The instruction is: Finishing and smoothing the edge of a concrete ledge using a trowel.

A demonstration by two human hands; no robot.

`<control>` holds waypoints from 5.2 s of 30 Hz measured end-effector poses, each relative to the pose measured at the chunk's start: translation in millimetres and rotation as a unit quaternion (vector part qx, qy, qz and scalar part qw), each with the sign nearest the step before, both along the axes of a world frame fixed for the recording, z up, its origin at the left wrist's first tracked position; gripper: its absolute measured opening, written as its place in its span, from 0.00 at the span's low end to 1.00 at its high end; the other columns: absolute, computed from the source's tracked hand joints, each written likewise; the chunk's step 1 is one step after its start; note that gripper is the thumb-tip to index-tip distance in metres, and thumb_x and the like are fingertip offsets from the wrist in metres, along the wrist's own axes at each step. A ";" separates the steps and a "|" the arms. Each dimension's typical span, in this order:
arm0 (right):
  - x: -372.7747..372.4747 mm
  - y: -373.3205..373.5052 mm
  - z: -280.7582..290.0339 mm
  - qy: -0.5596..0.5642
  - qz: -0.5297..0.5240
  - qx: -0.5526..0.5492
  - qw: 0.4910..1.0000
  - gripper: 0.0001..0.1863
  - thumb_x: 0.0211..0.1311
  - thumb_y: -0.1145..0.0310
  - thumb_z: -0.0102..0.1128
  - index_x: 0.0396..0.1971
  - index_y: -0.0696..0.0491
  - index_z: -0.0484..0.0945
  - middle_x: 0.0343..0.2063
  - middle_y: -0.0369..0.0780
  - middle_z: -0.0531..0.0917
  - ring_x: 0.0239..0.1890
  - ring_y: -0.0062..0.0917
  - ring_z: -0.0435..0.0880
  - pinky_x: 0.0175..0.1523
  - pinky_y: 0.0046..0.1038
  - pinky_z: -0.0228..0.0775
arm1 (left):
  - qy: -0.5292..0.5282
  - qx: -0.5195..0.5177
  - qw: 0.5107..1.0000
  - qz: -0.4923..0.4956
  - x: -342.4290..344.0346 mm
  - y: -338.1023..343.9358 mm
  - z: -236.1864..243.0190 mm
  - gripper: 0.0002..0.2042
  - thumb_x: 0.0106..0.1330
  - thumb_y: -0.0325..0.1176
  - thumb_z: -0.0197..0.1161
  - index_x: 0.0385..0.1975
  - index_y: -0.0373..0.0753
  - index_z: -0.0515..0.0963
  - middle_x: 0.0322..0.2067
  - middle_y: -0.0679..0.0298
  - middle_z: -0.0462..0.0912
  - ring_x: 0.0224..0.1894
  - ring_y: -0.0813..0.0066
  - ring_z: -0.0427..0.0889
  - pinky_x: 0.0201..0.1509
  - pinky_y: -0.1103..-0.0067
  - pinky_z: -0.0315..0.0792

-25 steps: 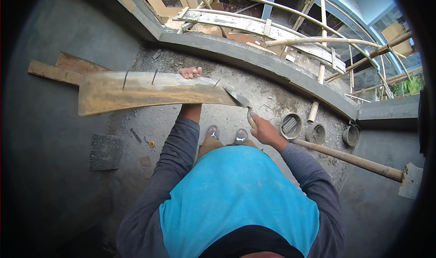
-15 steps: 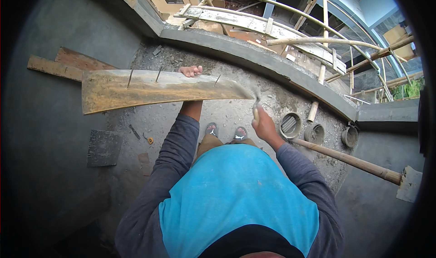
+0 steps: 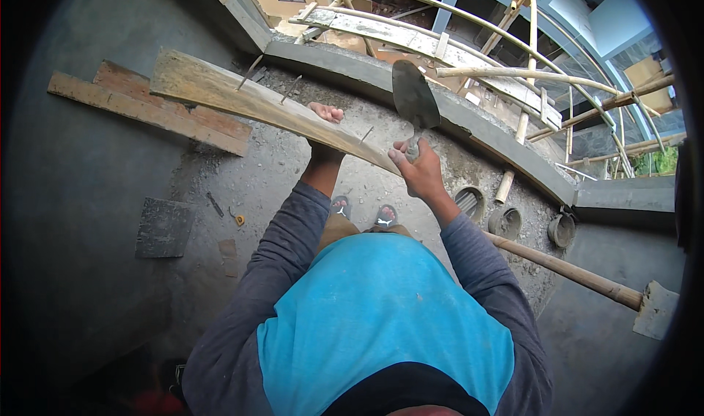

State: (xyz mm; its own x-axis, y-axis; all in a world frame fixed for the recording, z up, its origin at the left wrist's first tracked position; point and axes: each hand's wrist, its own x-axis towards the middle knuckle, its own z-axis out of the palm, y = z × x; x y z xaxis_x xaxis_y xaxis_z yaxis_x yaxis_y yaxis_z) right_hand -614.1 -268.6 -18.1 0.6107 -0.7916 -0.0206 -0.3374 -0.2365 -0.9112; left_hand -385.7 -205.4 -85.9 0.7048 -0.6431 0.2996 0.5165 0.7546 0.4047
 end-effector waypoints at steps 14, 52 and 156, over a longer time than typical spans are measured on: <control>18.6 -3.3 5.4 -0.029 0.101 0.203 0.973 0.18 0.55 0.58 0.72 0.31 0.57 0.77 0.25 0.36 0.82 0.24 0.16 0.77 0.31 0.21 0.72 | -0.052 -0.056 0.987 -0.140 -9.8 12.7 0.4 0.14 0.66 0.45 0.57 0.27 0.40 0.74 0.25 0.63 0.77 0.33 0.67 0.78 0.45 0.70 0.70; -39.8 21.3 2.7 0.199 0.047 -0.095 0.974 0.12 0.58 0.61 0.62 0.35 0.53 0.74 0.34 0.45 0.79 0.37 0.43 0.80 0.40 0.43 0.71 | -0.040 -0.150 0.982 -0.110 24.5 -0.2 -4.8 0.12 0.67 0.37 0.58 0.29 0.33 0.73 0.28 0.55 0.79 0.39 0.59 0.79 0.62 0.62 0.71; -56.2 -0.6 47.0 0.099 0.164 -0.056 0.980 0.15 0.57 0.65 0.61 0.39 0.58 0.72 0.31 0.50 0.80 0.37 0.41 0.81 0.44 0.37 0.73 | -0.109 -0.035 0.993 -0.019 26.1 33.2 136.7 0.27 0.69 0.58 0.41 0.22 0.44 0.79 0.16 0.57 0.77 0.19 0.64 0.74 0.34 0.67 0.69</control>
